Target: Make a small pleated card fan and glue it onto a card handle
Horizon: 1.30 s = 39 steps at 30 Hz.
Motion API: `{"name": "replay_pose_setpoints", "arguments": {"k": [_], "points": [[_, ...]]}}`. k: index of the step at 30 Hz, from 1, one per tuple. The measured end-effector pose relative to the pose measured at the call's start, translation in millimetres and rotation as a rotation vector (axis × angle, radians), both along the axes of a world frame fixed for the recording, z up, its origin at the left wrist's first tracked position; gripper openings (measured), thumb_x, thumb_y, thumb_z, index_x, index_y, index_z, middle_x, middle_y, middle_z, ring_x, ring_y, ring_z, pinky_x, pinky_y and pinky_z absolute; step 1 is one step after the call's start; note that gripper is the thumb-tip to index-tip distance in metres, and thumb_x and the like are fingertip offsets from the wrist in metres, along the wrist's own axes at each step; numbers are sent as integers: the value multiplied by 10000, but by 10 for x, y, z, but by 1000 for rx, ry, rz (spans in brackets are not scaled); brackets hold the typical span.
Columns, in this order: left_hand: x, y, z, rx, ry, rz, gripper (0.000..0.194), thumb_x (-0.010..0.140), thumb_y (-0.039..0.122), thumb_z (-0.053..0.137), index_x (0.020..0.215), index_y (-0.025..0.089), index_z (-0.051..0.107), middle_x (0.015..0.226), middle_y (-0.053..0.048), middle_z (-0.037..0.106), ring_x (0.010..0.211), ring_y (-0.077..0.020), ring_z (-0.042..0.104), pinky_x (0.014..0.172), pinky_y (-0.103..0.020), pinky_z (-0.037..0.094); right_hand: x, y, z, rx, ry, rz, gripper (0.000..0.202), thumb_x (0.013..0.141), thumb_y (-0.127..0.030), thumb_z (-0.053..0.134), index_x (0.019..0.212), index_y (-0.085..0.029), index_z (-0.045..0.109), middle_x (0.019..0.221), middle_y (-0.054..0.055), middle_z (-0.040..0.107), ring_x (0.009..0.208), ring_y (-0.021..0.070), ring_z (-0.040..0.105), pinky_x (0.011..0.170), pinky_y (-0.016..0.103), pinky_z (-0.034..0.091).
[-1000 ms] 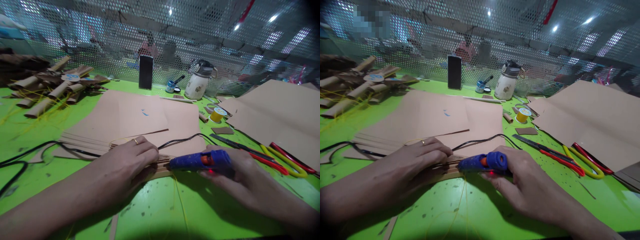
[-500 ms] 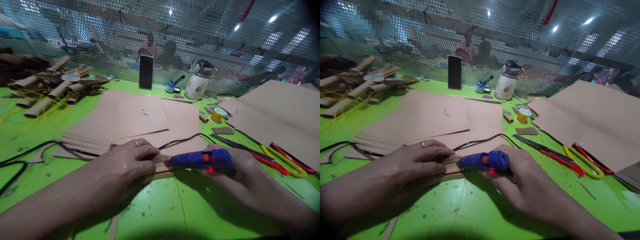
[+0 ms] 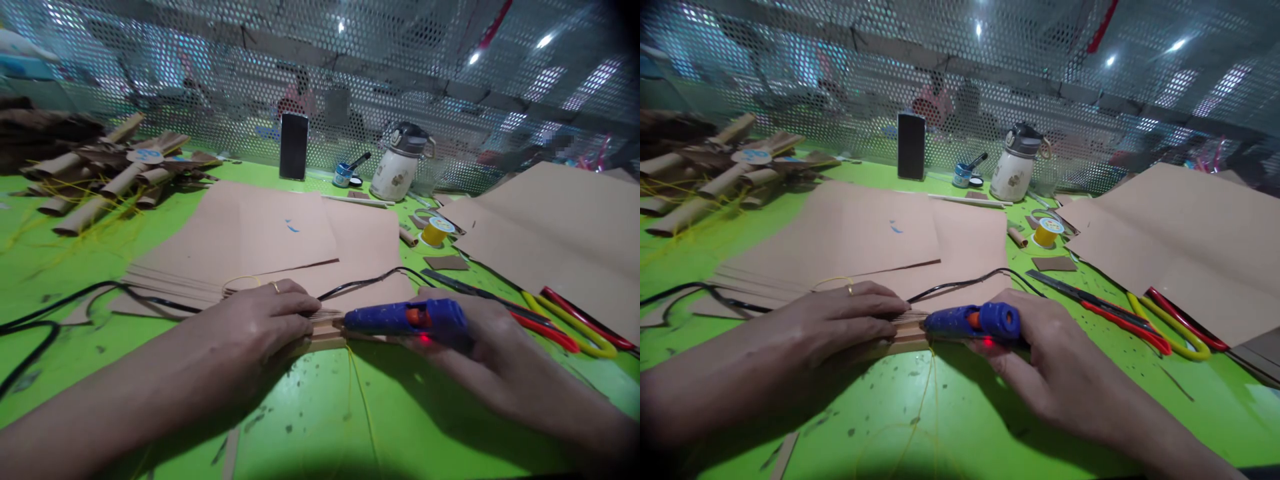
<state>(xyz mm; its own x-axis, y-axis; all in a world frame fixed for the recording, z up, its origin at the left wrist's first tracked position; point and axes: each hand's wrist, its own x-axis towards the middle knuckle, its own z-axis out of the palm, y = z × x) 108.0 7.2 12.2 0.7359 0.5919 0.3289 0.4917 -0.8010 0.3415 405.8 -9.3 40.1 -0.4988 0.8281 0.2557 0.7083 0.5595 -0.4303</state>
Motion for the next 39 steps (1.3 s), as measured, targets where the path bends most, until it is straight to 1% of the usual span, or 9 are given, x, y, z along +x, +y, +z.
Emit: {"name": "replay_pose_setpoints", "arguments": {"k": [4,9,14,17,22,26,32,34,39], "points": [[10,2,18,-15,9,9,243,1035,202,528,1052,189,770,1100,-97,758,973,-223,703,864,-350,614,-16,-7,5,-13,10,4,95,899,-237,572,877,-256,662,871,54,777,754,253,732,619,335,585],[23,4,40,-3,8,7,275,1046,217,508,1015,176,779,1076,-112,766,938,-222,713,809,-329,619,-10,-11,-4,3,6,18,102,914,-220,565,887,-259,656,891,50,775,781,247,731,623,328,578],[12,6,38,7,13,10,282,1046,220,503,1025,177,781,1077,-111,767,942,-231,710,826,-364,623,22,-22,-12,13,-11,10,91,931,-252,568,889,-266,648,920,48,770,811,255,725,640,348,580],[14,6,40,-9,16,12,285,1054,242,502,1023,183,779,1071,-101,763,937,-229,705,832,-376,621,24,-29,-8,10,-2,8,85,928,-258,577,865,-270,633,894,36,759,773,244,710,628,348,567],[18,3,48,-12,14,11,285,1056,231,498,1082,193,779,1082,-103,766,941,-219,705,825,-346,614,-4,-25,-5,-4,19,29,105,944,-246,562,848,-257,603,881,39,741,760,222,692,600,317,547],[15,11,50,-16,10,14,279,1050,230,503,1070,191,779,1085,-105,761,955,-230,704,841,-367,613,-17,-19,-7,-9,-5,38,108,954,-219,550,859,-245,595,852,35,726,727,204,679,604,310,538],[22,0,67,-36,10,20,259,1044,233,521,1081,200,776,1087,-98,759,948,-223,707,846,-359,611,-38,-34,-15,30,-5,56,134,918,-149,535,843,-246,591,842,52,737,751,227,702,601,312,538],[21,-5,68,-32,14,14,274,1053,240,506,1082,193,774,1086,-100,759,948,-224,708,845,-361,613,-44,-39,-28,37,4,55,118,904,-152,550,861,-248,604,835,49,740,747,236,703,613,325,547],[12,-1,45,-34,8,12,294,1069,262,489,1084,192,774,1092,-91,756,948,-219,705,833,-352,611,-22,-35,-64,50,56,61,134,923,-192,532,815,-262,571,808,58,724,721,254,689,555,345,525]]}}
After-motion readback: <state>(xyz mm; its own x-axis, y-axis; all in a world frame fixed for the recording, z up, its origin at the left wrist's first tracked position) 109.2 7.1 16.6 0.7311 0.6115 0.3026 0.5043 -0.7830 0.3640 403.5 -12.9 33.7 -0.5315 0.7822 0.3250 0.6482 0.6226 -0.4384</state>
